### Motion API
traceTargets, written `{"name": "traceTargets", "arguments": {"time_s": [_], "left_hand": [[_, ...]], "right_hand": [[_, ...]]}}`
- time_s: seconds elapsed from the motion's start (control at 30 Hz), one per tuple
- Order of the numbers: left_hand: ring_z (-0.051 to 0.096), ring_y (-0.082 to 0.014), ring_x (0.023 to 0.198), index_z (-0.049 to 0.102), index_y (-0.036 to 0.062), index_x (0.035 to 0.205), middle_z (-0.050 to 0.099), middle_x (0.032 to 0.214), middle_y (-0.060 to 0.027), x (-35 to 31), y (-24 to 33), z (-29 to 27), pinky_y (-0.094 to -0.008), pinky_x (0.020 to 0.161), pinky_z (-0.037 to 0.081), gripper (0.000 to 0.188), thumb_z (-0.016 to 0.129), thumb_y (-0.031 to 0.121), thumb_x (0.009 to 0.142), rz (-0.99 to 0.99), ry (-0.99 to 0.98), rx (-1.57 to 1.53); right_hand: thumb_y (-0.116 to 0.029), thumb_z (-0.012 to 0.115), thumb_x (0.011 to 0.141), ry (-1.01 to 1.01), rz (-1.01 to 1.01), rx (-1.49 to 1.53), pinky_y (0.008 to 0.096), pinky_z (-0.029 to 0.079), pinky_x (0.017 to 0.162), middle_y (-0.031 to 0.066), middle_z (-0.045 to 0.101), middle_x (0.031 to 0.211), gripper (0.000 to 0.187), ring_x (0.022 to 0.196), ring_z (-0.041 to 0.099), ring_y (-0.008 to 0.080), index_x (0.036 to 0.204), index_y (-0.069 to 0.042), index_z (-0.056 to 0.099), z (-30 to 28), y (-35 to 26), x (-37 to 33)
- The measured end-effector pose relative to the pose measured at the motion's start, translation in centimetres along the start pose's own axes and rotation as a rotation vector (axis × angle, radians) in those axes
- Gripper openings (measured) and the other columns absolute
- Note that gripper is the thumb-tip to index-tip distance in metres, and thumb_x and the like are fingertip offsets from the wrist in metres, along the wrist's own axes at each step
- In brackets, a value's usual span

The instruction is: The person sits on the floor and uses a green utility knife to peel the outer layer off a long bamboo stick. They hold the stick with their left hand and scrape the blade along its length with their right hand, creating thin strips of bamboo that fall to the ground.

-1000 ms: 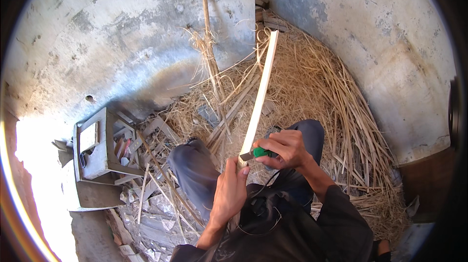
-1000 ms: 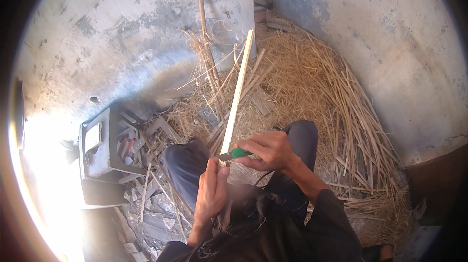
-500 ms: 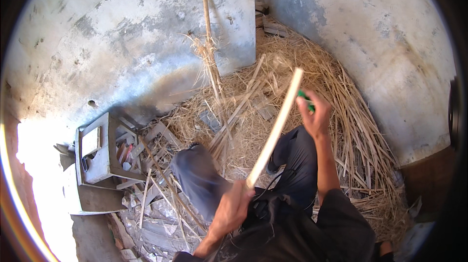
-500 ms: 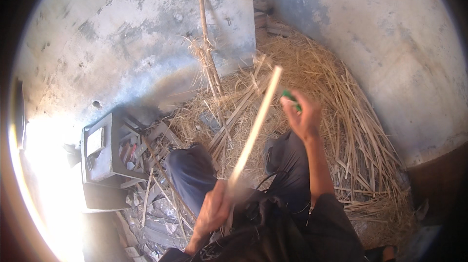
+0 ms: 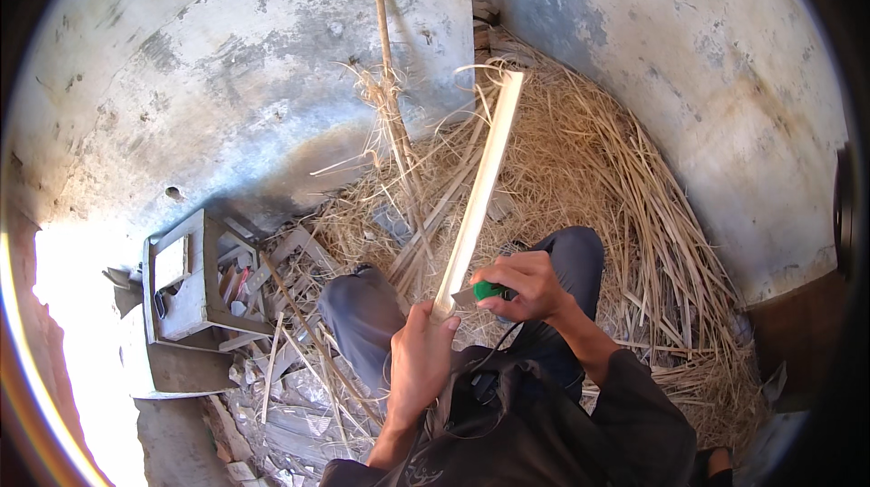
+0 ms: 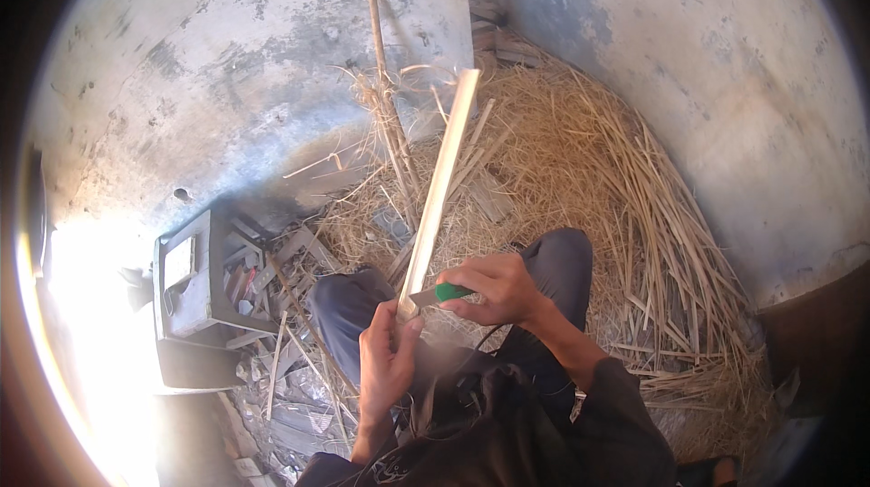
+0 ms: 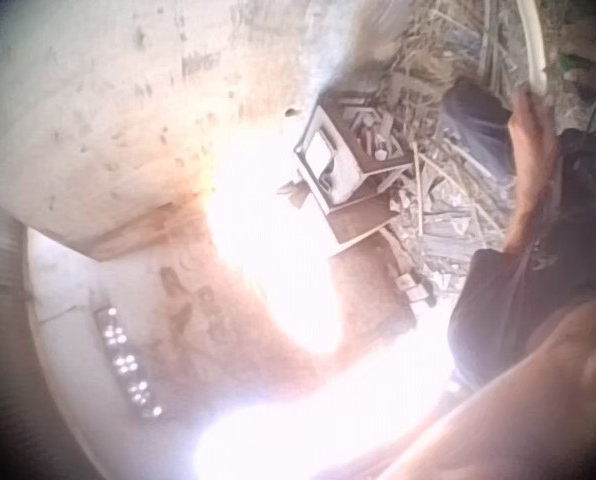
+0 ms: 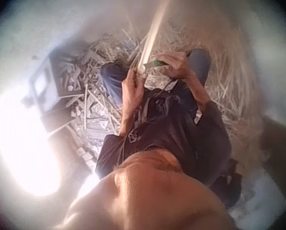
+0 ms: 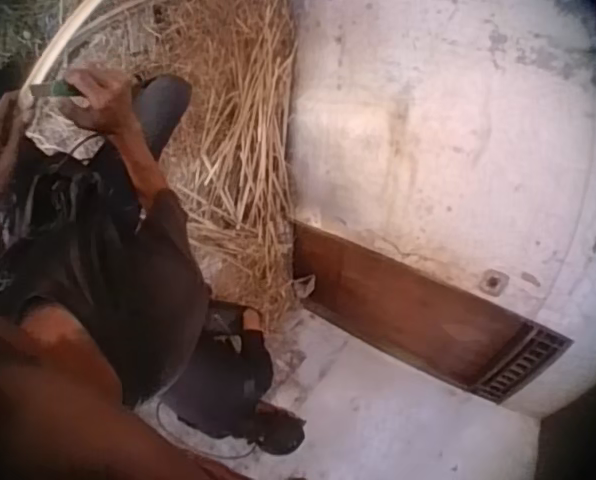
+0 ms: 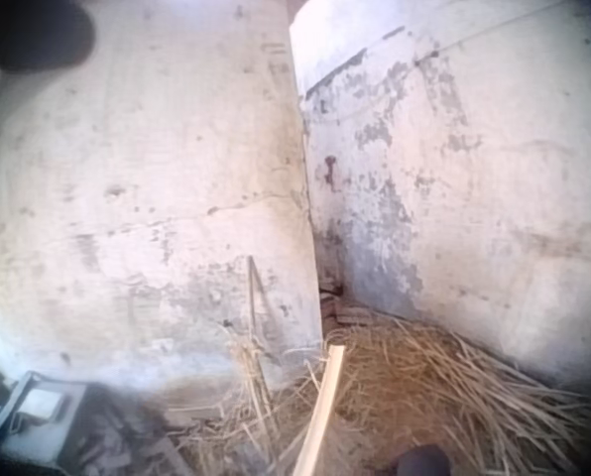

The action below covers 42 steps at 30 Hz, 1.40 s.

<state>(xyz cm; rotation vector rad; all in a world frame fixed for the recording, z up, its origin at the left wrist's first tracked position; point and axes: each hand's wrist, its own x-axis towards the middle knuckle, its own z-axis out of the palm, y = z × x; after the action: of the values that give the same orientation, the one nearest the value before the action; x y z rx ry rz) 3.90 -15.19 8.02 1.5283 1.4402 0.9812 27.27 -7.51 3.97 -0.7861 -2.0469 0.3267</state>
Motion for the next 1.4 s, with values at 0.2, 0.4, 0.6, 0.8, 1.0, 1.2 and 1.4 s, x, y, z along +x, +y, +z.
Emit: {"name": "traceTargets", "arguments": {"time_s": [0.2, 0.4, 0.6, 0.8, 1.0, 1.2, 1.4], "left_hand": [[0.059, -0.0057, 0.074, 0.066, -0.0033, 0.128, 0.073, 0.085, -0.0068, 0.0, 1.0, 0.1, -0.0275, 0.065, 0.048, 0.024, 0.069, 0.007, 0.107, 0.037, 0.008, -0.005], [0.079, -0.0406, 0.089, 0.065, -0.0039, 0.127, 0.078, 0.093, -0.0265, -0.1, 1.8, -0.7, -0.0446, 0.081, 0.059, 0.031, 0.074, 0.017, 0.105, -0.087, -0.066, -0.052], [0.079, -0.0409, 0.089, 0.065, -0.0039, 0.126, 0.077, 0.093, -0.0269, -0.1, 1.9, -1.0, -0.045, 0.082, 0.058, 0.03, 0.073, 0.016, 0.105, -0.119, -0.099, -0.055], [0.078, -0.0425, 0.087, 0.064, -0.0046, 0.124, 0.076, 0.091, -0.0271, -0.2, 1.2, -1.1, -0.0451, 0.079, 0.058, 0.028, 0.072, 0.015, 0.106, -0.063, -0.108, -0.085], [0.078, -0.0396, 0.084, 0.064, -0.0041, 0.12, 0.075, 0.089, -0.0259, -0.4, 1.4, -1.3, -0.0442, 0.077, 0.057, 0.023, 0.071, 0.014, 0.107, -0.053, -0.108, -0.075], [0.068, -0.0186, 0.076, 0.066, -0.0035, 0.113, 0.071, 0.083, -0.0158, -3.3, -2.0, -1.3, -0.0375, 0.072, 0.055, 0.019, 0.075, 0.012, 0.105, -0.045, -0.219, -0.117], [0.063, -0.0107, 0.069, 0.066, -0.0023, 0.111, 0.069, 0.074, -0.0111, -1.4, -1.6, -1.4, -0.0341, 0.064, 0.053, 0.016, 0.075, 0.008, 0.103, -0.071, -0.04, -0.083]], "right_hand": [[-0.035, 0.089, 0.089, 0.04, -0.037, -0.04, 0.0352, 0.056, 0.058, 0.0001, 0.074, 0.08, 0.027, 0.065, 0.072, 0.0217, 0.106, -0.016, 0.08, 0.3, -0.5, 0.3], [-0.04, 0.09, 0.088, 0.051, -0.099, -0.19, 0.0328, 0.051, 0.053, -0.0032, 0.068, 0.074, 0.029, 0.059, 0.066, 0.0173, 0.104, -0.018, 0.081, -1.1, -1.6, 1.5], [-0.044, 0.09, 0.088, 0.081, -0.158, -0.277, 0.0314, 0.048, 0.051, -0.0053, 0.062, 0.071, 0.033, 0.056, 0.061, 0.0144, 0.104, -0.017, 0.081, -1.5, -1.3, 1.7], [-0.045, 0.091, 0.087, 0.084, -0.167, -0.307, 0.0308, 0.048, 0.052, -0.0051, 0.062, 0.071, 0.036, 0.056, 0.061, 0.0134, 0.106, -0.016, 0.082, -1.6, -1.3, 1.7], [-0.047, 0.088, 0.092, 0.087, -0.179, -0.345, 0.03, 0.046, 0.051, -0.0035, 0.064, 0.07, 0.036, 0.054, 0.059, 0.0126, 0.104, -0.013, 0.083, -2.2, -1.0, 1.8], [-0.035, 0.07, 0.107, 0.554, 0.305, -0.299, 0.0323, 0.051, 0.056, 0.008, 0.075, 0.082, 0.034, 0.063, 0.065, 0.0132, 0.105, -0.002, 0.081, -7.0, 6.8, 1.7], [-0.026, 0.076, 0.102, 0.395, 0.196, -0.118, 0.0338, 0.057, 0.06, 0.0116, 0.078, 0.088, 0.026, 0.074, 0.077, 0.019, 0.11, -0.002, 0.079, -4.8, 4.5, 0.7]]}}
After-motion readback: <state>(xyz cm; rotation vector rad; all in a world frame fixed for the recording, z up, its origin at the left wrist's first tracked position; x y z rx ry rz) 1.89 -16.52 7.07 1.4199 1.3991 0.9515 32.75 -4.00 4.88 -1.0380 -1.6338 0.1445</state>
